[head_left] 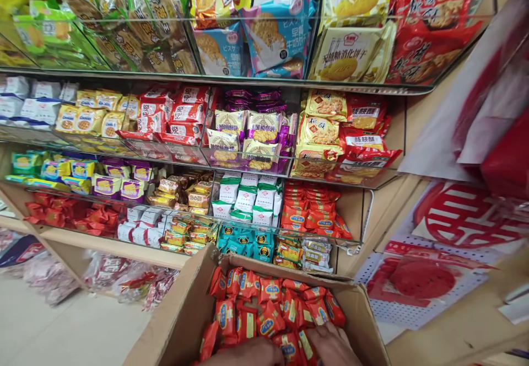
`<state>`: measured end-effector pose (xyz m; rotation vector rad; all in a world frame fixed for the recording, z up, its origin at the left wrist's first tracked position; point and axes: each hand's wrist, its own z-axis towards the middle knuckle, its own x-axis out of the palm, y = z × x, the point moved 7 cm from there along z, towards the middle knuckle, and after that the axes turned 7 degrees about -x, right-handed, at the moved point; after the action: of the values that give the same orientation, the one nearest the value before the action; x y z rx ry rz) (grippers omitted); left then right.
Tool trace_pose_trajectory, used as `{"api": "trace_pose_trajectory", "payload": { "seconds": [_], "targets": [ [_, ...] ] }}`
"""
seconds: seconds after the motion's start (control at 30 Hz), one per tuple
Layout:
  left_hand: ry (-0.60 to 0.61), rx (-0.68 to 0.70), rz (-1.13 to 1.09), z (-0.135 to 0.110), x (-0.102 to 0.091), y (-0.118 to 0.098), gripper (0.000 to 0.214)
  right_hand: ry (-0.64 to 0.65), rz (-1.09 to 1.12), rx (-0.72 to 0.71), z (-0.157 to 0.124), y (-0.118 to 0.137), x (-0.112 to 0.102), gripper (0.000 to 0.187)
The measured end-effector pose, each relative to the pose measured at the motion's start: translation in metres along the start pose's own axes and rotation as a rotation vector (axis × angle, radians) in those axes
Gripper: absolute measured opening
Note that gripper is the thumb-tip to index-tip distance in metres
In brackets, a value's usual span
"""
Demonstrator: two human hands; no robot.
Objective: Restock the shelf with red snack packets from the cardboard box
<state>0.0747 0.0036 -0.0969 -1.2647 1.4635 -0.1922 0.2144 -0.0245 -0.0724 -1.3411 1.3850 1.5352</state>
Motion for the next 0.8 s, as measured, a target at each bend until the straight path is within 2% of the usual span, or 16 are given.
{"api": "trace_pose_trajectory", "payload": {
  "seconds": [0.07, 0.13, 0.2, 0.27, 0.3, 0.37, 0.5, 0.57, 0.67, 0.73, 0.8],
  "targets": [
    [-0.010, -0.079, -0.077, -0.007, -0.010, -0.004, 0.018, 0.002, 0.010, -0.016, -0.005, 0.004, -0.014, 0.020],
    [-0.111, -0.100, -0.207, -0.013, -0.024, -0.013, 0.027, -0.060, 0.060, 0.006, -0.009, 0.006, -0.031, 0.016],
    [-0.219, -0.032, -0.370, -0.017, -0.039, -0.027, 0.049, -0.182, 0.202, 0.011, -0.012, 0.011, -0.049, 0.025],
    [-0.219, 0.049, -0.553, -0.017, -0.046, -0.042, 0.075, -0.308, 0.428, 0.004, -0.014, 0.016, -0.060, 0.029],
    [-0.197, 0.073, -0.647, -0.015, -0.048, -0.049, 0.081, -0.348, 0.558, 0.001, -0.013, 0.018, -0.062, 0.027],
    [-0.167, 0.063, -0.833, -0.010, -0.052, -0.056, 0.074, -0.415, 0.834, 0.018, -0.011, 0.022, -0.062, 0.025],
    [-0.253, -0.064, -1.099, -0.010, -0.066, -0.055, 0.052, -0.618, 1.305, 0.121, -0.010, 0.023, -0.056, 0.042],
    [-0.258, -0.075, -1.181, -0.013, -0.071, -0.057, 0.048, -0.619, 1.420, 0.190, -0.009, 0.025, -0.048, 0.042],
    [-0.211, -0.036, -1.254, -0.017, -0.073, -0.062, 0.044, -0.656, 1.542, 0.296, -0.011, 0.023, -0.037, 0.030],
    [-0.230, -0.024, -1.235, -0.018, -0.073, -0.061, 0.044, -0.709, 1.643, 0.303, -0.012, 0.023, -0.036, 0.033],
    [-0.252, -0.030, -1.191, -0.018, -0.073, -0.059, 0.046, -0.698, 1.632, 0.281, -0.012, 0.024, -0.037, 0.038]
  ]
}}
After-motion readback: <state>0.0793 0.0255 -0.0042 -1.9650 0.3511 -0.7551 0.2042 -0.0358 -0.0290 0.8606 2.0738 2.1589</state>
